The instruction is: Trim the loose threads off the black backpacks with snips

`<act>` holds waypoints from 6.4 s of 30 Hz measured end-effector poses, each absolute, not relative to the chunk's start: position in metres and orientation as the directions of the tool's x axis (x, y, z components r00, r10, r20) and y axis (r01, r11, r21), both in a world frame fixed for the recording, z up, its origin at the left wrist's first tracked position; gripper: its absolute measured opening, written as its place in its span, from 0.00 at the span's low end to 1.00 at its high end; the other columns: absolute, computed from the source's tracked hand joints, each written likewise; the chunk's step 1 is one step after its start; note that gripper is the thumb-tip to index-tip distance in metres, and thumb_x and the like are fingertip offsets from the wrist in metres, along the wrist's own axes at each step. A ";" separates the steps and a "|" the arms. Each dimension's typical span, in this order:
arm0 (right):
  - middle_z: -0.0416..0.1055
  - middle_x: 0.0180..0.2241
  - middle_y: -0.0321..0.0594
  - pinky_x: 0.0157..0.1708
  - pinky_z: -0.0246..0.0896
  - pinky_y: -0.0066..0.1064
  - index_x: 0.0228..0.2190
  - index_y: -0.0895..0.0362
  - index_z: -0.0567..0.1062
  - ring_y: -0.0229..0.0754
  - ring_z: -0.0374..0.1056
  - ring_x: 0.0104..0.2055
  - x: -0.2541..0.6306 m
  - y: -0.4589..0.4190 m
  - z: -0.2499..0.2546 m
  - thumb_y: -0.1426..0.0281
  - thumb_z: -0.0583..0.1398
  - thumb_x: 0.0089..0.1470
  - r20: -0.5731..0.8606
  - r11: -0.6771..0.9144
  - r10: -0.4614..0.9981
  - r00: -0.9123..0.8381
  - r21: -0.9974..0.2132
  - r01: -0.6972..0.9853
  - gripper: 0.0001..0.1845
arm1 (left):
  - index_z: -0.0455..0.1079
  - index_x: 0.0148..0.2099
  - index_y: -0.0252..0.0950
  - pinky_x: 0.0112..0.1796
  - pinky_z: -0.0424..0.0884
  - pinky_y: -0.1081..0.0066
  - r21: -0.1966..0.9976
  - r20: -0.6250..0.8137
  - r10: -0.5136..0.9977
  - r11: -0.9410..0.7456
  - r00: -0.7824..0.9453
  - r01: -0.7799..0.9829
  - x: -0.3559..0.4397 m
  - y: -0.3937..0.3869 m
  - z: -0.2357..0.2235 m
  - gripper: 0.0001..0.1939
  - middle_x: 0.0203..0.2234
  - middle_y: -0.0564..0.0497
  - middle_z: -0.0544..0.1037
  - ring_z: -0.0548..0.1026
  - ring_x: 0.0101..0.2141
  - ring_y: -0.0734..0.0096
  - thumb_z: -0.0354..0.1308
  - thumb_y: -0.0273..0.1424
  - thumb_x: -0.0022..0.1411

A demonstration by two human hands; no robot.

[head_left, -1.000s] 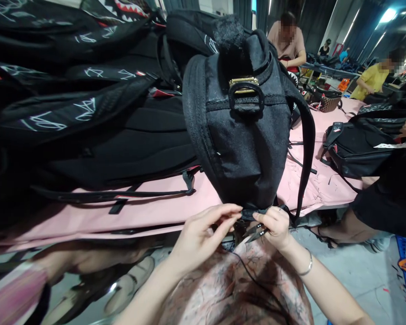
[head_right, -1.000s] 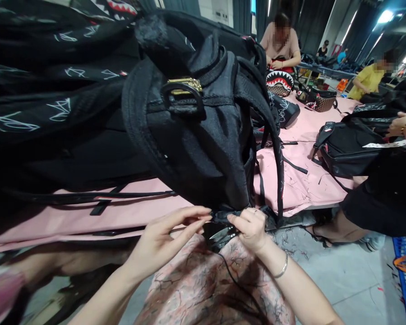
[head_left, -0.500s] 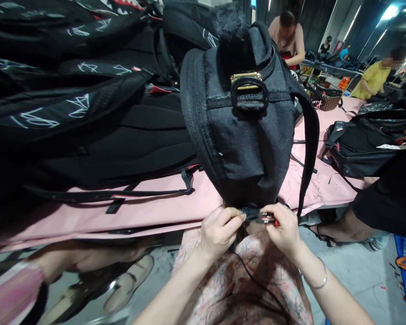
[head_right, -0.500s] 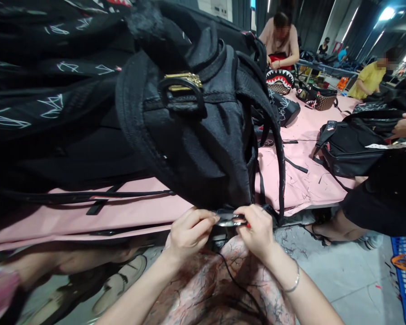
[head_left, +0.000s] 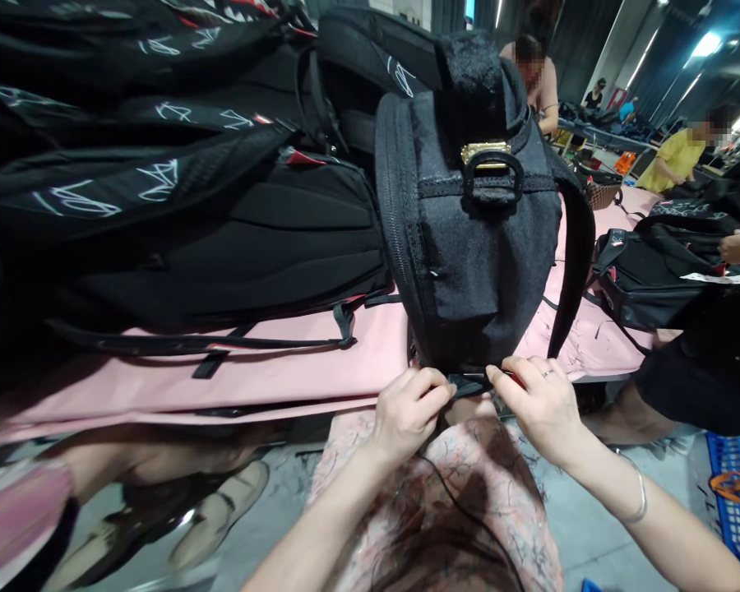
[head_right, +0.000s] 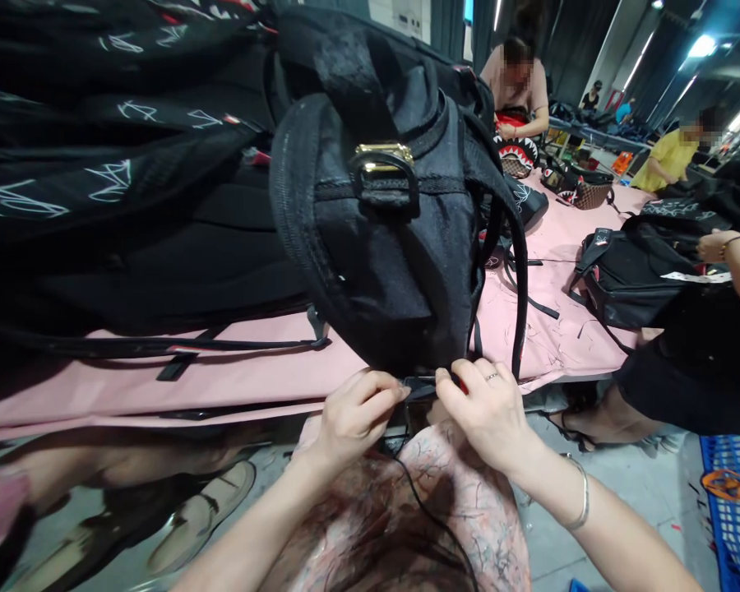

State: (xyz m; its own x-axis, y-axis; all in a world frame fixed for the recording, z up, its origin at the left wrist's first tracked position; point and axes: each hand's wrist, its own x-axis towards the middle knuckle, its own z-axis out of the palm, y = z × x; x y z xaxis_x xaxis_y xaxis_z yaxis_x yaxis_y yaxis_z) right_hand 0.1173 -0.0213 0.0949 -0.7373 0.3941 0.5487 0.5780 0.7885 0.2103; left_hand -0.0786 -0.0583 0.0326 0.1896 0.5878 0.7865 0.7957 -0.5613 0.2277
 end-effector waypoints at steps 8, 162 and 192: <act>0.70 0.36 0.42 0.31 0.49 0.34 0.38 0.61 0.71 0.41 0.58 0.33 0.111 -0.022 0.106 0.77 0.51 0.59 0.500 0.814 0.387 -0.774 0.210 0.542 0.09 | 0.68 0.30 0.33 0.25 0.62 0.75 0.257 0.790 0.591 -0.558 0.160 0.789 -0.076 -0.060 0.027 0.11 0.25 0.50 0.71 0.65 0.25 0.75 0.47 0.21 0.62; 0.66 0.28 0.41 0.28 0.49 0.33 0.32 0.58 0.73 0.40 0.56 0.28 0.108 -0.041 0.084 0.76 0.52 0.57 0.554 0.745 0.479 -0.681 0.154 0.649 0.09 | 0.68 0.34 0.35 0.27 0.65 0.75 0.172 0.833 0.536 -0.487 0.137 0.856 -0.068 -0.078 0.017 0.09 0.26 0.50 0.75 0.70 0.26 0.73 0.47 0.21 0.60; 0.64 0.30 0.39 0.32 0.56 0.32 0.33 0.57 0.68 0.42 0.60 0.34 0.107 -0.046 0.066 0.72 0.55 0.55 0.417 0.663 0.732 -0.539 -0.256 0.703 0.02 | 0.68 0.35 0.35 0.29 0.65 0.74 0.213 0.843 0.530 -0.485 0.091 0.848 -0.065 -0.079 0.007 0.08 0.26 0.51 0.74 0.70 0.27 0.72 0.50 0.19 0.58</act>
